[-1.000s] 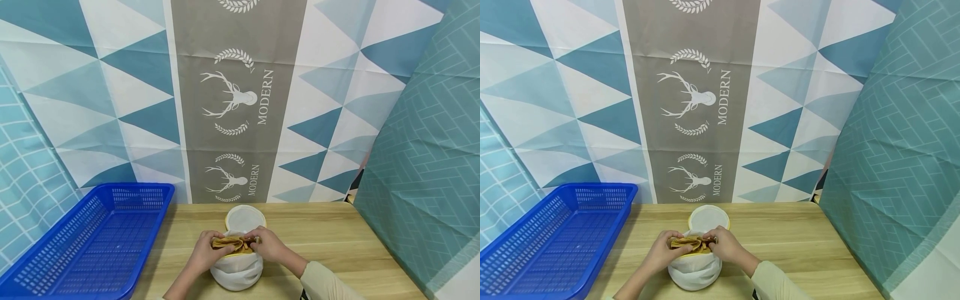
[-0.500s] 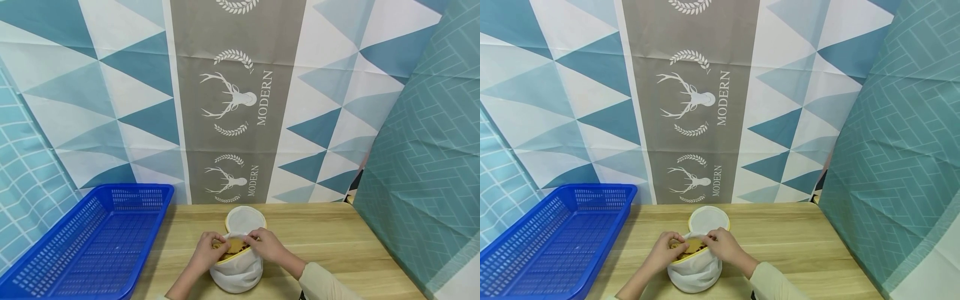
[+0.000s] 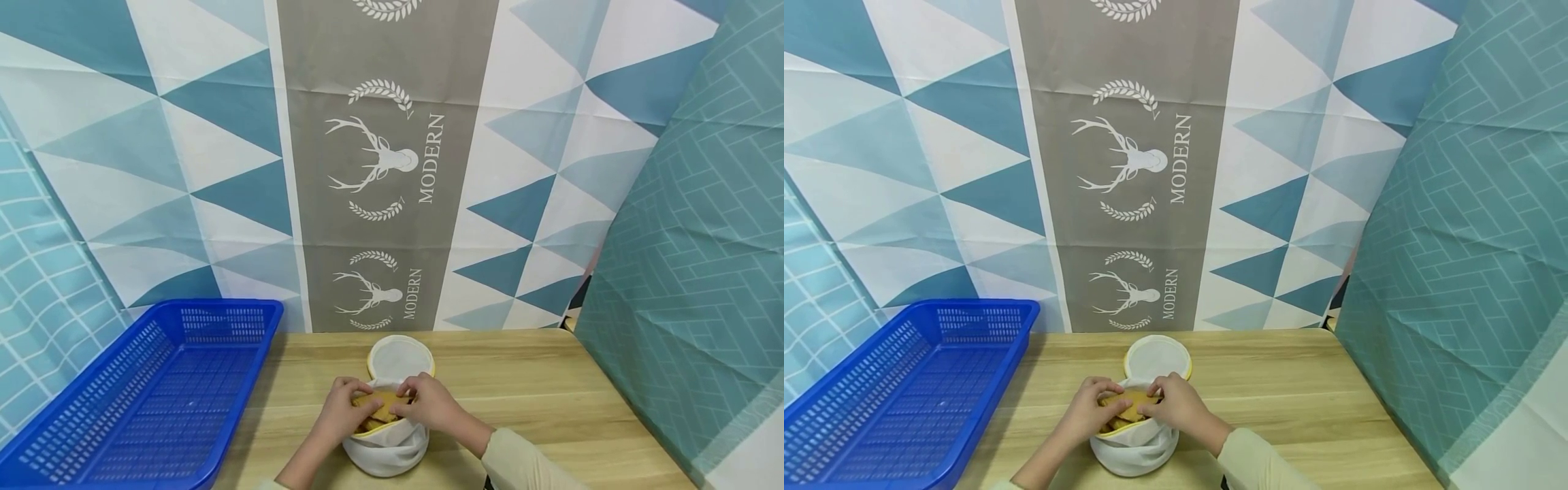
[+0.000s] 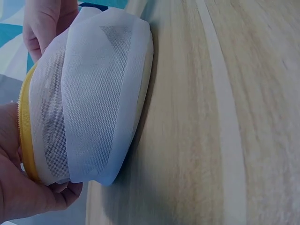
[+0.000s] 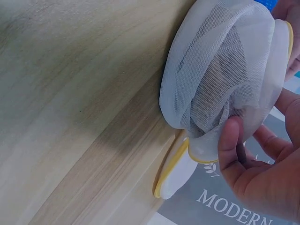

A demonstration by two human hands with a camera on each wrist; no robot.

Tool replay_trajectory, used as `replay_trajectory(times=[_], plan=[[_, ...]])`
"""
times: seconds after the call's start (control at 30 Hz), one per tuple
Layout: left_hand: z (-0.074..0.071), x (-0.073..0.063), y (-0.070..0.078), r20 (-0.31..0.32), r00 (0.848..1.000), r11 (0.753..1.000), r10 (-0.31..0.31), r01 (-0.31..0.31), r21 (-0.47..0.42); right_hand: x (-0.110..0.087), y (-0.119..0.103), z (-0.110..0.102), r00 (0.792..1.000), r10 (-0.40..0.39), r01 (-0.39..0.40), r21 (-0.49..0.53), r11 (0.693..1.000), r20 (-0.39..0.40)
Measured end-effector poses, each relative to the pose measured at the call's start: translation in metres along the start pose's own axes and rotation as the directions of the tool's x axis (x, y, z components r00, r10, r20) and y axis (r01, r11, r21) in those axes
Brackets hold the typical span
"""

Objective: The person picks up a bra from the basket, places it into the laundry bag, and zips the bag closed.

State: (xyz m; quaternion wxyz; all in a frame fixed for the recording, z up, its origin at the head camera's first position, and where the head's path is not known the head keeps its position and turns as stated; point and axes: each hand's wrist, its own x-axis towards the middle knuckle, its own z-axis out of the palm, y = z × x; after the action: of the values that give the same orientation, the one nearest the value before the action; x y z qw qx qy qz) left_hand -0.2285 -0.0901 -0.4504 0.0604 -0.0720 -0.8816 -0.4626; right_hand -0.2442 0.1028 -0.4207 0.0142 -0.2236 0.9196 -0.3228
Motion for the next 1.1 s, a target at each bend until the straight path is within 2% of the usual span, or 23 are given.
replay_trajectory(times=[0.2, 0.43, 0.63, 0.83, 0.93, 1.1], plan=[[0.0005, 0.0, 0.0025, 0.015, 1.0, 1.0, 0.027, -0.027, 0.01, 0.0007, 0.0025, -0.0001, 1.0, 0.02, -0.02, -0.013, 1.0, -0.006], [-0.0009, -0.0014, 0.0052, 0.029, 0.999, 0.998, 0.045, -0.046, 0.032, 0.0015, 0.0043, 0.0, 0.998, 0.041, -0.042, 0.03, 0.999, 0.042], [-0.0014, -0.0001, 0.007, 0.047, 0.995, 0.994, 0.086, -0.089, 0.063, 0.0001, 0.0037, 0.0014, 0.997, 0.055, -0.057, 0.03, 0.998, 0.053], [0.0005, 0.0, 0.0068, 0.044, 0.995, 0.991, 0.093, -0.097, 0.089, 0.0005, 0.0036, 0.0003, 0.996, 0.062, -0.067, 0.07, 0.995, 0.063], [0.0031, 0.0008, 0.0067, 0.038, 0.995, 0.989, 0.093, -0.097, 0.111, 0.0014, 0.0049, -0.0011, 0.996, 0.07, -0.074, 0.086, 0.994, 0.05], [0.0079, 0.0009, 0.0064, 0.009, 0.991, 0.977, 0.131, -0.131, 0.17, 0.0041, 0.0082, -0.0019, 0.996, 0.093, -0.092, 0.101, 0.991, -0.008]])
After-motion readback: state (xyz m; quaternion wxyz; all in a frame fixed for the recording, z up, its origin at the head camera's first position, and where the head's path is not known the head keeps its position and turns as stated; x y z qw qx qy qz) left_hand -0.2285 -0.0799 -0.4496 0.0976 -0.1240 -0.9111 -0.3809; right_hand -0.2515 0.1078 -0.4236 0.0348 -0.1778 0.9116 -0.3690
